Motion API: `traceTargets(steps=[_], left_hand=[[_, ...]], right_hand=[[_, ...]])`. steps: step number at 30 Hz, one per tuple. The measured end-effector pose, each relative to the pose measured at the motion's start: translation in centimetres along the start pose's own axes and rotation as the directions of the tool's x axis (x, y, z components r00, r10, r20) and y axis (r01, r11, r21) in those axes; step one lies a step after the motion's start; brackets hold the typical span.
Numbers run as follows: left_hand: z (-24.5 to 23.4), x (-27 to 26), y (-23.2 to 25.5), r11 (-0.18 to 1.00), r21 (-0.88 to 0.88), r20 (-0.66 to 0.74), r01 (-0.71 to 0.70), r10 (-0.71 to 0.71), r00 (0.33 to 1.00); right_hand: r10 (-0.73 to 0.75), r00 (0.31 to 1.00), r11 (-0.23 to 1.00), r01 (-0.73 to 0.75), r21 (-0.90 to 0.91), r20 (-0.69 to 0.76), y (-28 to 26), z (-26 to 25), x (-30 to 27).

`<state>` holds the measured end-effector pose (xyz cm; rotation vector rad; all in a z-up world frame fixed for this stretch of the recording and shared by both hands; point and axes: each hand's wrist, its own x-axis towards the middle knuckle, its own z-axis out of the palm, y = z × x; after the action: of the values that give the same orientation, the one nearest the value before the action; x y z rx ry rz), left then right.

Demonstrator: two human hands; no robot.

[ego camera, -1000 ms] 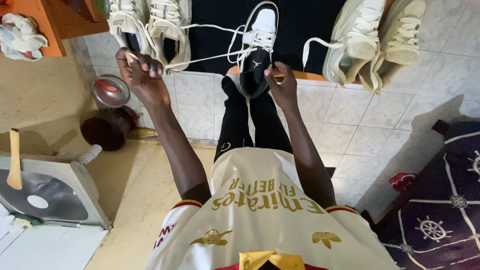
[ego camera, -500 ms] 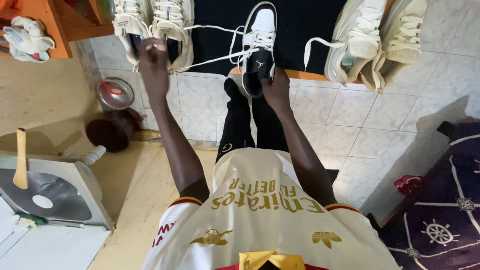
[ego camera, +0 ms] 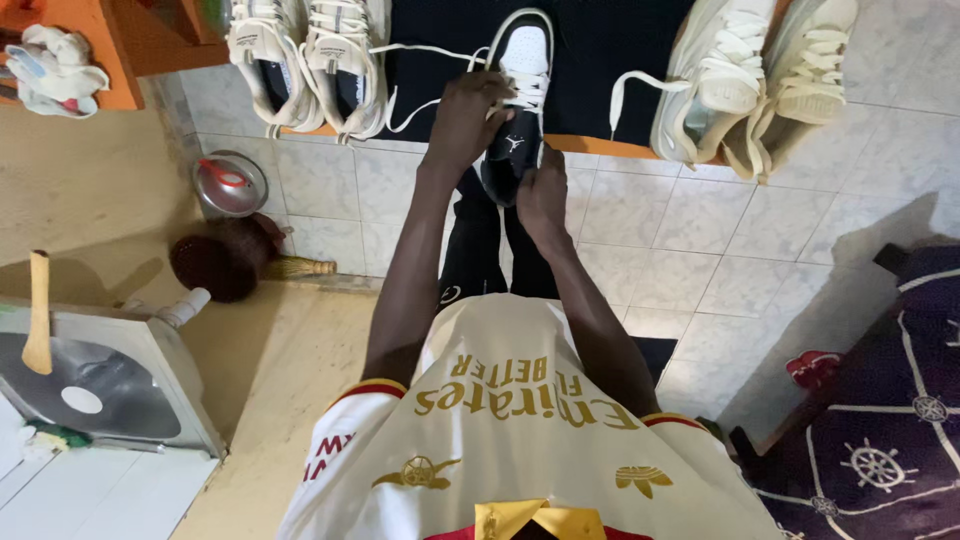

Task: The person removes the laces from a black and white sneaker, then threads the laces through the eyelets and ties them. The shoe is held in both hands throughout the process.

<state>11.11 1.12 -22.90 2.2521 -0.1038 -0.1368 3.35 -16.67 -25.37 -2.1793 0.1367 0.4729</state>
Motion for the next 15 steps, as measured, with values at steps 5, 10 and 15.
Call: traceTargets(steps=[5, 10, 15], left_hand=[[-0.2, 0.4, -0.1, 0.986, 0.067, 0.118, -0.155, 0.146, 0.982], [-1.1, 0.0, 0.0, 0.823, 0.340, 0.098, -0.456, 0.451, 0.887], [-3.0, -0.9, 0.4, 0.645, 0.502, 0.097, -0.576, 0.620, 0.779]], right_hand=[[0.078, 0.997, 0.997, -0.078, 0.001, -0.006, -1.6, -1.2, -0.9], [0.020, 0.996, 1.000, -0.019, 0.017, -0.083, -3.1, -2.1, -2.1], [-0.131, 0.967, 0.976, 0.164, 0.140, -0.220, -4.3, -2.1, -2.2]])
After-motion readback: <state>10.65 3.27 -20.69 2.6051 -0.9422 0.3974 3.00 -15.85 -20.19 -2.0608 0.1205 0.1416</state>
